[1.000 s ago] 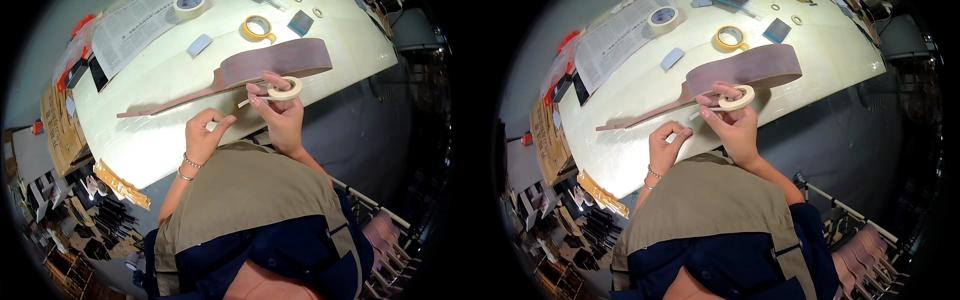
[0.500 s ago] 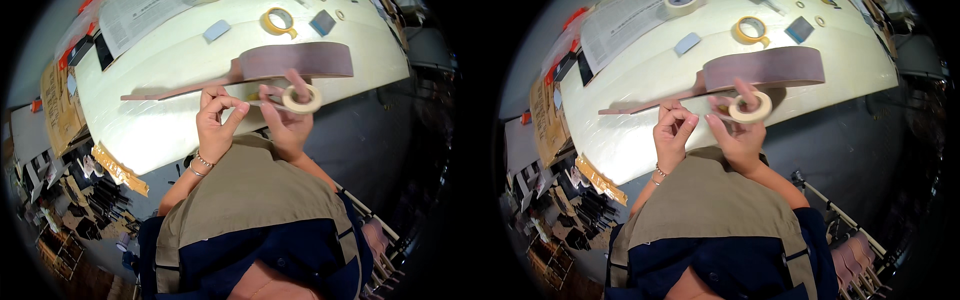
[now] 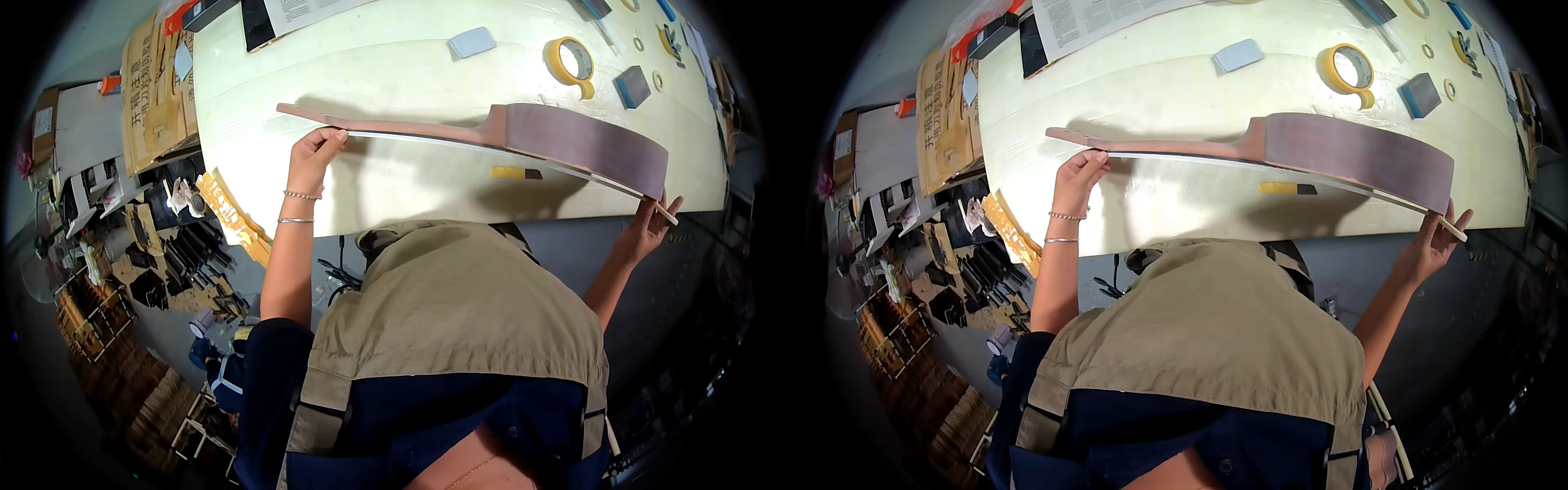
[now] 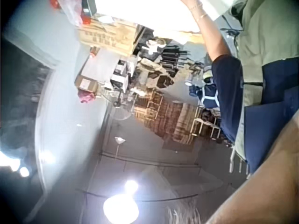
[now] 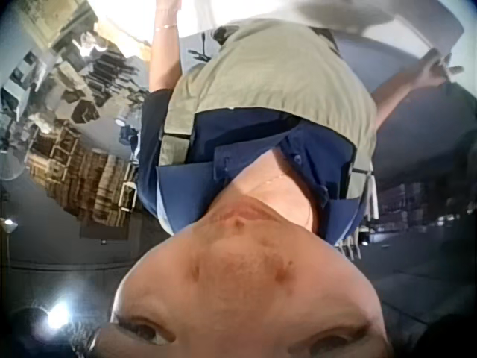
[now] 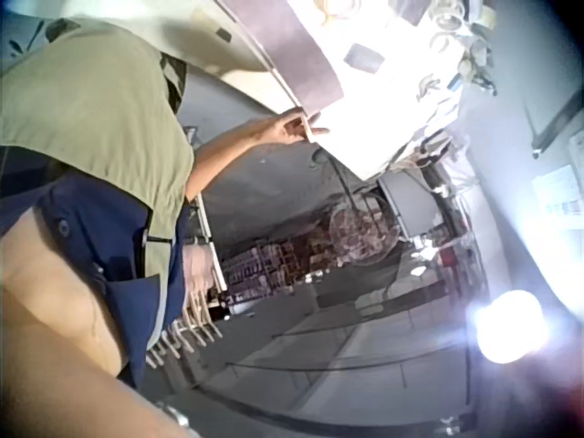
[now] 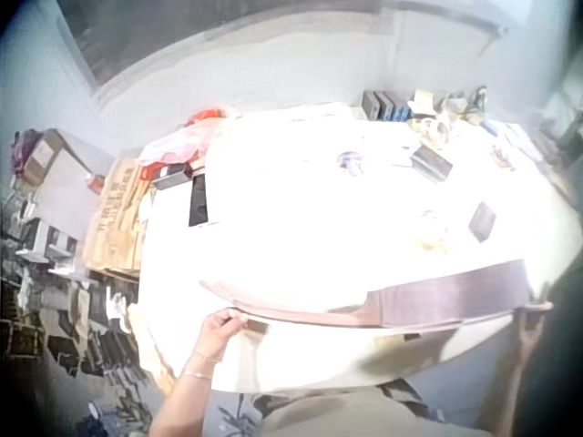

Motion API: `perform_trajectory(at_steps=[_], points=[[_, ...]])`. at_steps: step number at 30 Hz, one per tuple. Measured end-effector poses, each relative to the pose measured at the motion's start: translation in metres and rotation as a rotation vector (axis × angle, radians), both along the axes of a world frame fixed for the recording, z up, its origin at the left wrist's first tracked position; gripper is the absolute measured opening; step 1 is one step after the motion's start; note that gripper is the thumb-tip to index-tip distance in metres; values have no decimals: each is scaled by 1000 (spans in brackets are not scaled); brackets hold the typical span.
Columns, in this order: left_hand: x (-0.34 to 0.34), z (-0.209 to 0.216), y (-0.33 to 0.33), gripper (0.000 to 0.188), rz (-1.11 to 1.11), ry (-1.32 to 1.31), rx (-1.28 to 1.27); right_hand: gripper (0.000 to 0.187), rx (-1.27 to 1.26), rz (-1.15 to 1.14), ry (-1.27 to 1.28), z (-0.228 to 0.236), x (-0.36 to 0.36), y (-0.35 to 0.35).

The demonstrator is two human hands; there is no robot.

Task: The person assembles acoustic guitars by attaching the neck to the body, applying masking tape to the fretboard, and wiping the surface with a cloth. The person places each completed guitar onto a rack.

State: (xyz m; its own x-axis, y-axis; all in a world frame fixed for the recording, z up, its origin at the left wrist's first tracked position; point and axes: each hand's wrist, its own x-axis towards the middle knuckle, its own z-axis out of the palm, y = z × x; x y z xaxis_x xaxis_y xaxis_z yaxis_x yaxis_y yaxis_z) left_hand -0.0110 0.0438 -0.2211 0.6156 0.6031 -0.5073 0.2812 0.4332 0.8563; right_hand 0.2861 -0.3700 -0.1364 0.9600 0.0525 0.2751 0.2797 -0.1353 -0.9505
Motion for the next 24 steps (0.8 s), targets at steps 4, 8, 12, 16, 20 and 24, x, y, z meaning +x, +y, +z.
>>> perform_trajectory(at_steps=[4, 8, 12, 16, 20, 24], points=[[4, 0, 0, 15, -34, 50, 12, 71, 40, -34, -5, -14, 3, -10], [7, 3, 1, 14, -32, 63, -6, 70, 67, -9, -8, -19, 3, -16], [7, 2, 2, 14, -37, 77, 1, 69, 51, -41, -2, -19, 2, -14], [9, 6, -1, 7, 94, 49, -108, 67, 86, -27, -13, -22, 2, -15], [12, 1, -33, 18, 357, -4, 616, 68, 67, -63, -30, -21, -1, -9], [11, 11, -53, 23, -93, 279, 1514, 65, 62, -10, -34, -34, 5, -18]])
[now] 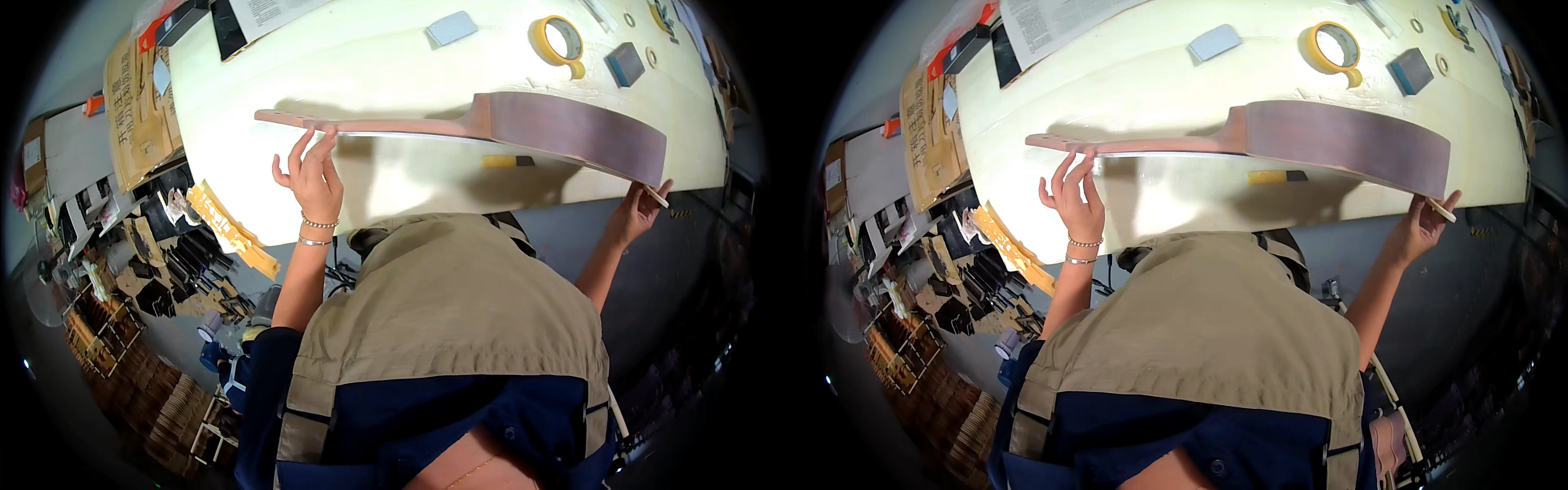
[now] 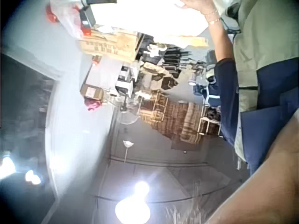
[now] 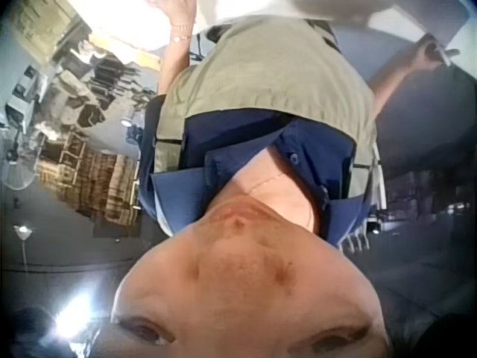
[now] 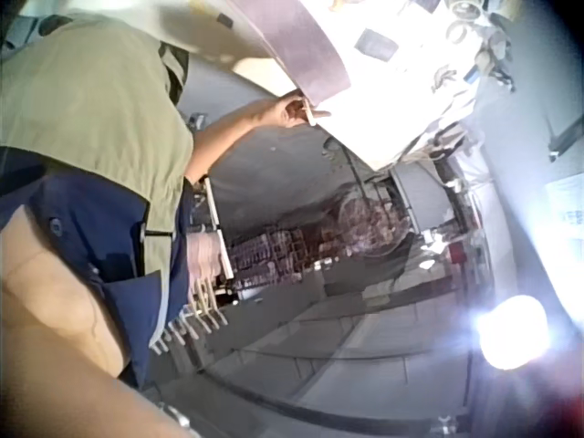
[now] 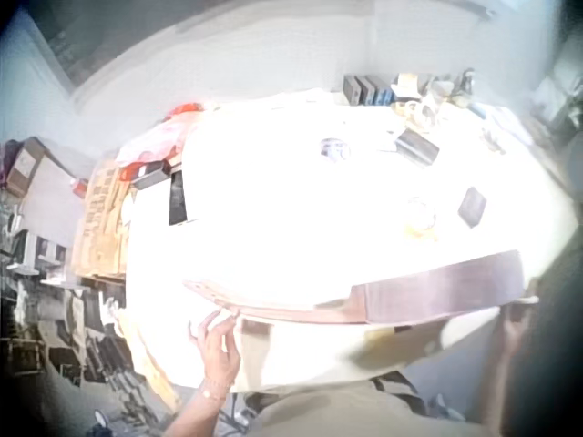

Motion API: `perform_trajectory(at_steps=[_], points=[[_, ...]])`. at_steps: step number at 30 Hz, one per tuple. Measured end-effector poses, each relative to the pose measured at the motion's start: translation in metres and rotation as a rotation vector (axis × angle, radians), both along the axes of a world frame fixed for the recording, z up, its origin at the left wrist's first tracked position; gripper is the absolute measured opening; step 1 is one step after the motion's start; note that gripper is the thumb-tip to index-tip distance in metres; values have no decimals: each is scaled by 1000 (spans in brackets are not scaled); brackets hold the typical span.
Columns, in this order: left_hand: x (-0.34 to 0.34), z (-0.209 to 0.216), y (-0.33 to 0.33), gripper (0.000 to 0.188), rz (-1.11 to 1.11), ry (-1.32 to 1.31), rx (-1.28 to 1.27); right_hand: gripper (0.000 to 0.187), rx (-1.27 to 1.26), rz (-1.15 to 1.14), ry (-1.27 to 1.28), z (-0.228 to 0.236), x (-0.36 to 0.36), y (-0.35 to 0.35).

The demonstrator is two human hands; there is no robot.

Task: The person assembles acoustic guitars by attaching the neck to the body, applying masking tape to the fretboard, and wiping the surface with a cloth. The person places each completed guitar onto a rack.

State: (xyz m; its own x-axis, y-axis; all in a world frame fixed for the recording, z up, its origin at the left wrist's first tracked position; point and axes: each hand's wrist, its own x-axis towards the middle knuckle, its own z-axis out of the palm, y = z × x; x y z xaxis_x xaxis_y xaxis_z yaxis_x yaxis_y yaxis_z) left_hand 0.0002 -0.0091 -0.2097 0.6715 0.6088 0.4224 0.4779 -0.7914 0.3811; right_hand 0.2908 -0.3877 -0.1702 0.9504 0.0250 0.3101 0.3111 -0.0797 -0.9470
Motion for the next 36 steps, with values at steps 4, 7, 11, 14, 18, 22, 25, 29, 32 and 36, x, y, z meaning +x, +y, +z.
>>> perform_trajectory(at_steps=[4, 7, 11, 14, 18, 22, 25, 29, 32, 36], points=[[-3, -15, -5, 22, -3, 25, 86, 66, 65, -4, 52, -6, -1, 2], [-5, -18, -5, 32, -17, 61, 137, 65, 105, -8, 62, -6, -1, 5], [-7, -22, -4, 42, -60, 163, 179, 66, 72, -79, 63, -7, -1, 8], [-7, -23, -4, 44, -61, 163, 187, 67, 95, -65, 39, -8, -1, 11], [4, -12, -12, 48, -70, 158, 163, 67, 71, -98, 34, -9, -2, 14], [24, -9, -29, 53, -165, 170, 202, 69, 129, -86, 34, -9, -2, 16], [47, -2, -51, 53, -273, 139, 157, 71, 149, -72, 34, -11, -3, 14], [81, 5, -80, 48, -400, 80, 161, 73, 168, -118, 42, -6, -3, 21], [95, 4, -93, 40, -467, 54, 193, 71, 166, -114, 40, -6, -5, 22], [95, 4, -92, 38, -472, 74, 213, 73, 168, -119, 28, -12, -3, 18]])
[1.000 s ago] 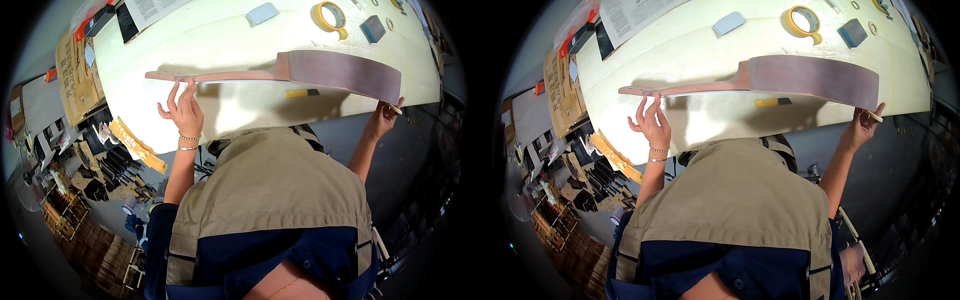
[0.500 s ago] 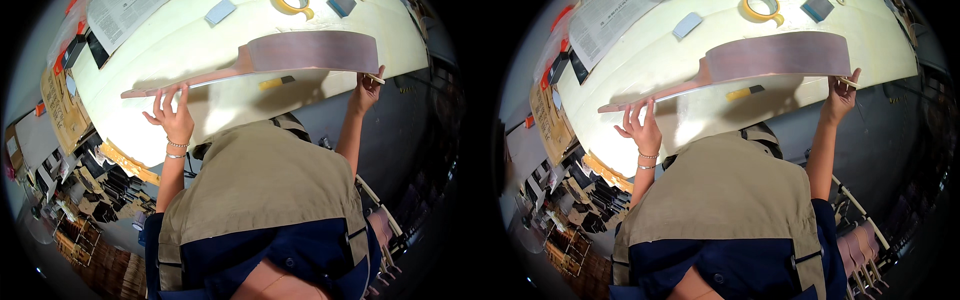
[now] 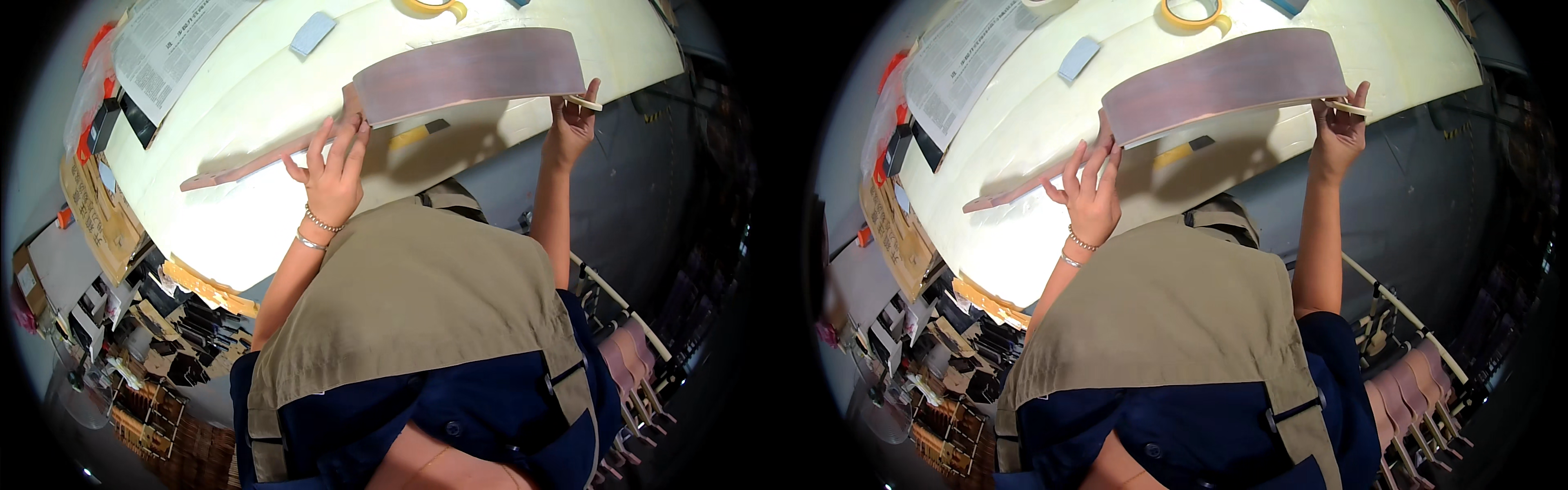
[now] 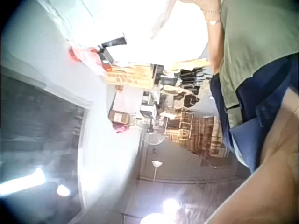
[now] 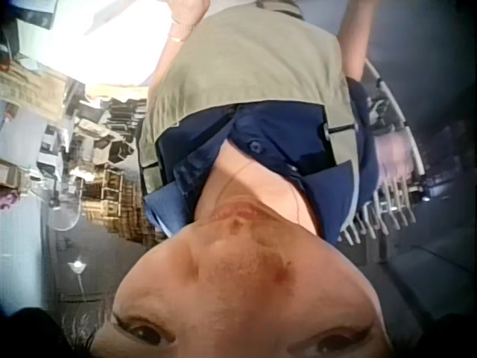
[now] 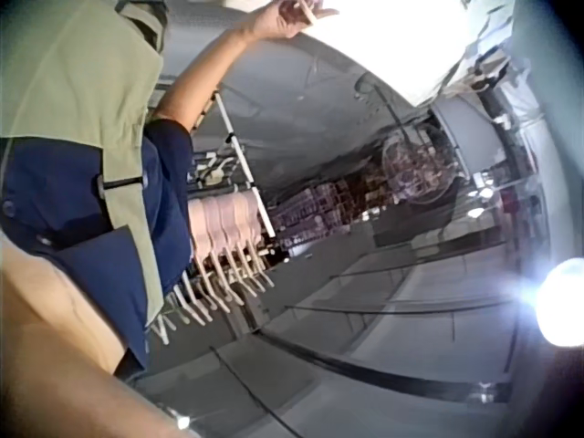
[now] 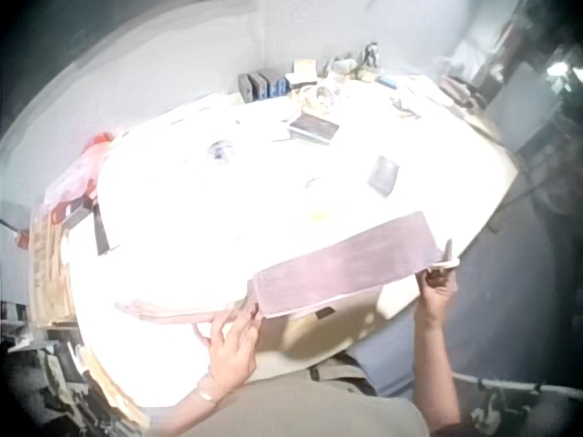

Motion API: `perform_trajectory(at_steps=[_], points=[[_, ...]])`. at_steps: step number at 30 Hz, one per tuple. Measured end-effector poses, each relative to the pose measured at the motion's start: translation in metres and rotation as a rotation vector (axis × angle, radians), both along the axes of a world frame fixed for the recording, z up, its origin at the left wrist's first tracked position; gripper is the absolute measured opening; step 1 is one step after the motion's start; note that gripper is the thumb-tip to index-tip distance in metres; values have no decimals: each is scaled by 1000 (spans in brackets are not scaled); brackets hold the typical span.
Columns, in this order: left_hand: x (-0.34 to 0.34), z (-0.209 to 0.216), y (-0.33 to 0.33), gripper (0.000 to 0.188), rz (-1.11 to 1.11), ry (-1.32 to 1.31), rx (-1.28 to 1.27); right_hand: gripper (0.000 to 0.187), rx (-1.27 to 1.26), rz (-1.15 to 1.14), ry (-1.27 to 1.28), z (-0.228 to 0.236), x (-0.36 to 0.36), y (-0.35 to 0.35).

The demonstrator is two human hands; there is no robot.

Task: The person assembles acoustic guitars by attaching the neck to the body, applying masking tape to the fretboard, and wiping the surface with a cloth. The person places each completed guitar onto a rack.

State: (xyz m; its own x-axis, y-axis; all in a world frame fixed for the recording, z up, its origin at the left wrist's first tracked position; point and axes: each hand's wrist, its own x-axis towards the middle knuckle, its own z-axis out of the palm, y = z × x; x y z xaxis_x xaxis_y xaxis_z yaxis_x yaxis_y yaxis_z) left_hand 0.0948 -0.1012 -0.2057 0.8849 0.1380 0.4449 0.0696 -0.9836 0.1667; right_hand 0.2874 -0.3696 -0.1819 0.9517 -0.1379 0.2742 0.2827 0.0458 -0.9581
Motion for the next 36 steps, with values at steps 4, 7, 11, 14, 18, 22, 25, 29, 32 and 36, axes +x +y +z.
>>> perform_trajectory(at_steps=[4, 7, 11, 14, 18, 22, 25, 29, 32, 36], points=[[2, 4, 4, 33, -20, -21, -26, 75, 18, 13, -26, -5, 3, 0], [6, 9, 9, 27, -48, -9, 33, 76, 56, 26, -15, -9, 4, -1], [9, 6, 9, 23, -38, -59, 47, 77, 130, 18, 80, -17, 4, 1], [16, 1, -1, 38, -57, -144, 50, 77, 228, 10, 165, -40, 5, 3], [51, 28, -35, 39, -209, -131, 81, 80, 269, 11, 255, -73, 1, 1], [99, 94, -46, 59, -324, 7, -140, 99, 300, 79, 243, -71, -8, 12], [126, 106, -36, 86, -214, 236, -182, 104, 280, 38, 274, -50, -10, 31], [136, 138, -7, 94, -234, 199, -415, 103, 331, 83, 217, -7, 2, 50], [109, 210, 14, 98, -248, -80, -697, 108, 476, 253, 45, 82, 0, 82], [54, 281, 52, 87, -266, -364, -1004, 100, 657, 598, -185, 178, -27, 124]])
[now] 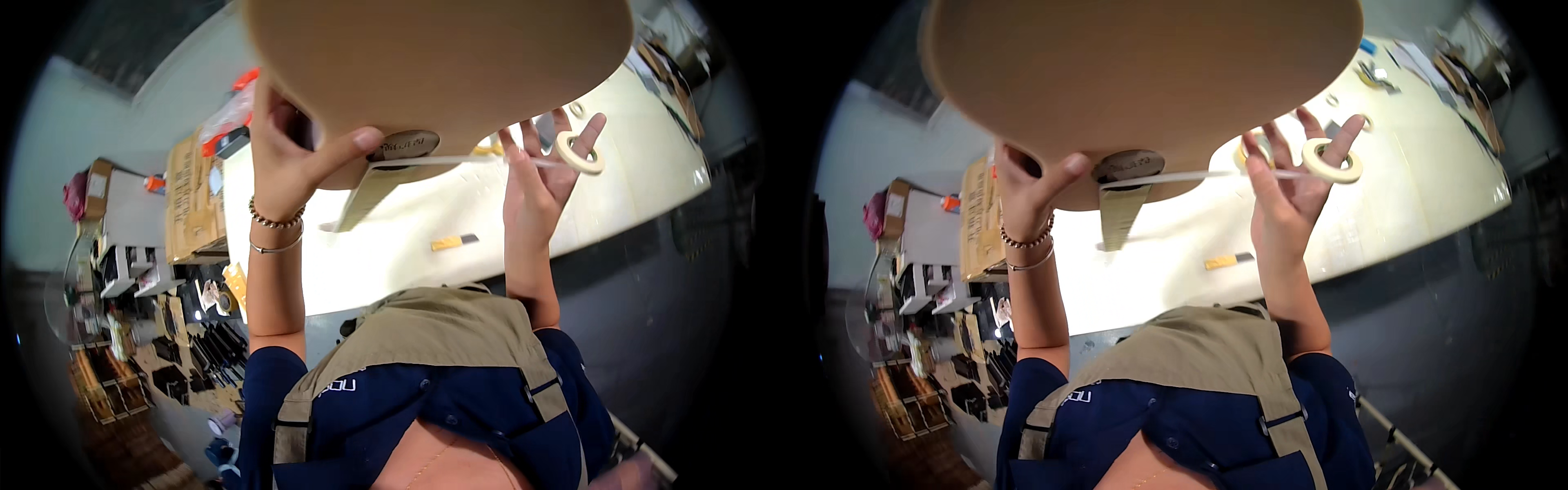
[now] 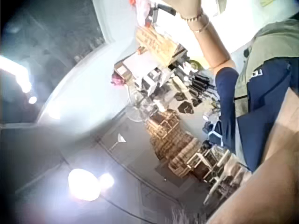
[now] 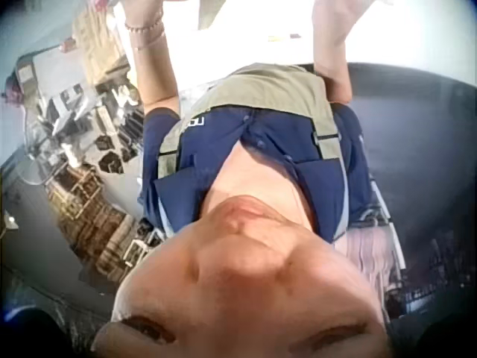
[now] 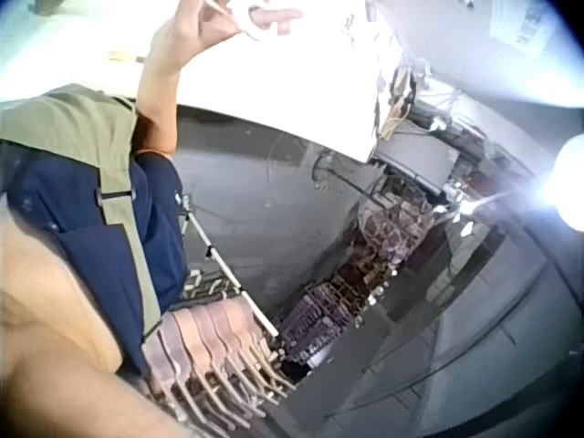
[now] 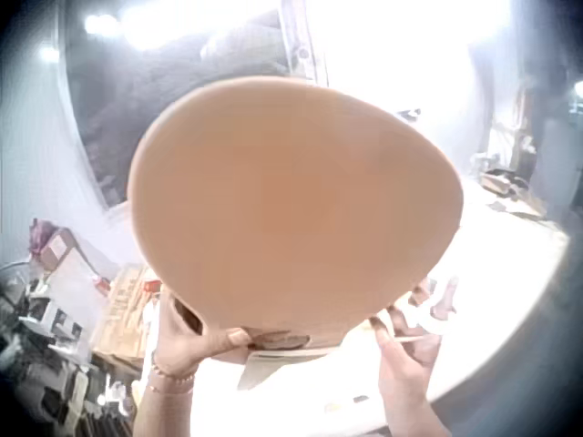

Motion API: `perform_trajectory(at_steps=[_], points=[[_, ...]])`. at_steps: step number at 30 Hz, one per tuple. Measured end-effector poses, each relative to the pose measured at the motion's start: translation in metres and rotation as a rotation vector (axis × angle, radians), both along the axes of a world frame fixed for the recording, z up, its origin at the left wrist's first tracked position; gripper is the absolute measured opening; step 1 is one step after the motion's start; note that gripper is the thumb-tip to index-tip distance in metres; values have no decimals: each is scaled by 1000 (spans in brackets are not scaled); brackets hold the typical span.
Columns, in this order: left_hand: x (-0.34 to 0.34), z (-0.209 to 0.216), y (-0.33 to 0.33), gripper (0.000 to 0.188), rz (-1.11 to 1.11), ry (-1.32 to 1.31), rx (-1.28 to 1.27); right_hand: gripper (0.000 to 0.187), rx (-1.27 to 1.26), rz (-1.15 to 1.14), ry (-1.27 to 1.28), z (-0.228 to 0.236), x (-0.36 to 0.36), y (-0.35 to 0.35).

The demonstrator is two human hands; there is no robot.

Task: The person assembles acoustic guitars by attaching the neck to the body, applying masking tape to the fretboard, and wiping the surface with a cloth. The person places each completed guitar onto a rack.

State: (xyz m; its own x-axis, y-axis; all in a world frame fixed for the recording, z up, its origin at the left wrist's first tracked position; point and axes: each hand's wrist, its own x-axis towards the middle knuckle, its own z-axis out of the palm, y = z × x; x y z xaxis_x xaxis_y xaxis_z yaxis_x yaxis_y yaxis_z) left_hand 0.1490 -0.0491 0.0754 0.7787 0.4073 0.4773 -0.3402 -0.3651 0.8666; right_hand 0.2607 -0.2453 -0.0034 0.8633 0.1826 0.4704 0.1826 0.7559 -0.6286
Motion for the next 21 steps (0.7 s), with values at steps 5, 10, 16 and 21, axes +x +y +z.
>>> perform_trajectory(at_steps=[5, 10, 16, 21], points=[[-58, -12, 23, 69, 399, -311, 16, 102, 38, 370, -190, 28, -38, 48], [-100, -27, 30, 61, 818, -555, 1031, 104, -5, 498, -289, 46, -54, 73], [-133, -47, 35, 19, 890, -195, 1126, 98, -56, 551, -366, 46, -53, 75], [-125, -29, 32, 16, 869, -294, 1252, 96, -85, 544, -390, 46, -51, 71]])
